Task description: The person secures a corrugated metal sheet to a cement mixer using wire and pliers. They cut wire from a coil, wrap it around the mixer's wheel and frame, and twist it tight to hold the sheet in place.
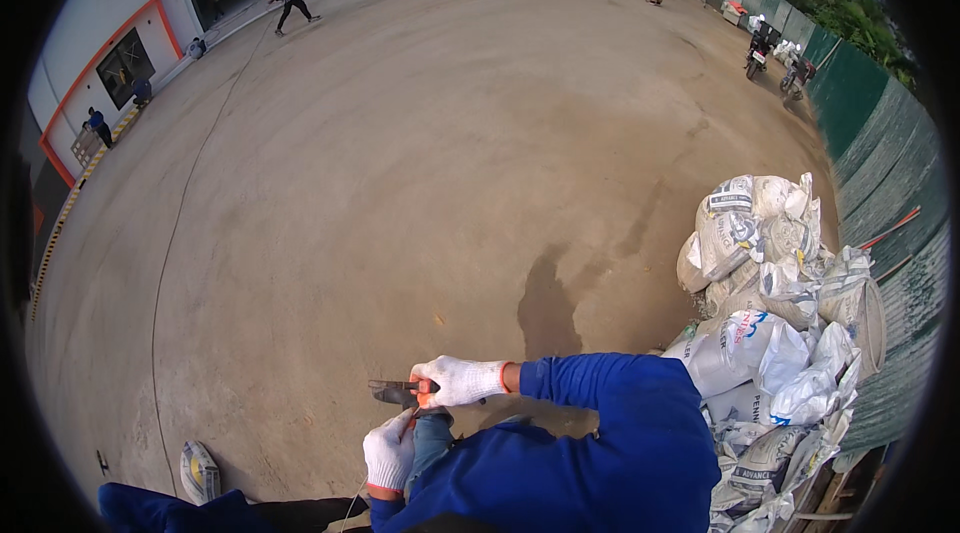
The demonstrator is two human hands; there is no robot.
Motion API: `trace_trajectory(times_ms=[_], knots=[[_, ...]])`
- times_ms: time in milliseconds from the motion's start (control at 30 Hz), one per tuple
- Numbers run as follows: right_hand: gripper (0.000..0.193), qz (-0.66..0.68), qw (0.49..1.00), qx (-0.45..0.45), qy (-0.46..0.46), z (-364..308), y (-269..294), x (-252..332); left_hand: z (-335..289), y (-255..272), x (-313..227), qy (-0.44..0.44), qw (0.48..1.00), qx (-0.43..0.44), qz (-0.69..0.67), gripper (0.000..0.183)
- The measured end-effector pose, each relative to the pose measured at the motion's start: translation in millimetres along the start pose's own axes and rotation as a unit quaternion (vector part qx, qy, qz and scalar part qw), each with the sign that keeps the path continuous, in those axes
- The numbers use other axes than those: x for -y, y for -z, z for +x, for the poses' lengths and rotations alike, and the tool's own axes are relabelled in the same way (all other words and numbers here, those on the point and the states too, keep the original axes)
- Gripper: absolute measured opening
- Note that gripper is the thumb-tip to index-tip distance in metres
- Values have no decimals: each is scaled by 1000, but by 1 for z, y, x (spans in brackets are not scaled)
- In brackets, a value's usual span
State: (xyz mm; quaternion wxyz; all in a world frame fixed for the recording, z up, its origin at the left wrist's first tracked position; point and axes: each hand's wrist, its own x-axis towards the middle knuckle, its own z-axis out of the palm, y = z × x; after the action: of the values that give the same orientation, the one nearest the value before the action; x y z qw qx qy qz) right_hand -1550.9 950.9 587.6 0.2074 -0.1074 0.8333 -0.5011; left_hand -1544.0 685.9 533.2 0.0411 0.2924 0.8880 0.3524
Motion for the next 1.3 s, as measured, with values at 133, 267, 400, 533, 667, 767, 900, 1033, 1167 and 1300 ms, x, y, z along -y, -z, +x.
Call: trace_trajectory(times_ms=[133,267,400,533,667,767,900,1033,1167,1300], knots=[[44,189,974,-15,-123,101,22,-28,87,20,78,-60,998,14,27,25],[42,383,896,-3,-224,187,53,-4,166,84,123,-68,995,61,39,22],[43,282,931,21,-231,269,80,22,226,139,163,-59,991,112,49,22],[35,31,993,34,-109,356,79,57,263,177,228,-35,992,112,42,22],[49,31,994,73,-75,453,92,64,303,202,298,-3,991,111,72,23],[53,-16,995,92,-31,551,100,53,347,223,362,20,991,94,93,23],[51,-3,987,157,-13,706,104,58,398,274,447,87,991,46,90,24],[37,0,979,206,-4,833,105,117,434,362,494,219,972,67,59,28],[35,-93,943,310,77,932,86,183,431,420,514,345,938,-15,-31,28],[35,-178,884,409,142,1046,35,235,427,442,565,456,876,-139,-73,29]])
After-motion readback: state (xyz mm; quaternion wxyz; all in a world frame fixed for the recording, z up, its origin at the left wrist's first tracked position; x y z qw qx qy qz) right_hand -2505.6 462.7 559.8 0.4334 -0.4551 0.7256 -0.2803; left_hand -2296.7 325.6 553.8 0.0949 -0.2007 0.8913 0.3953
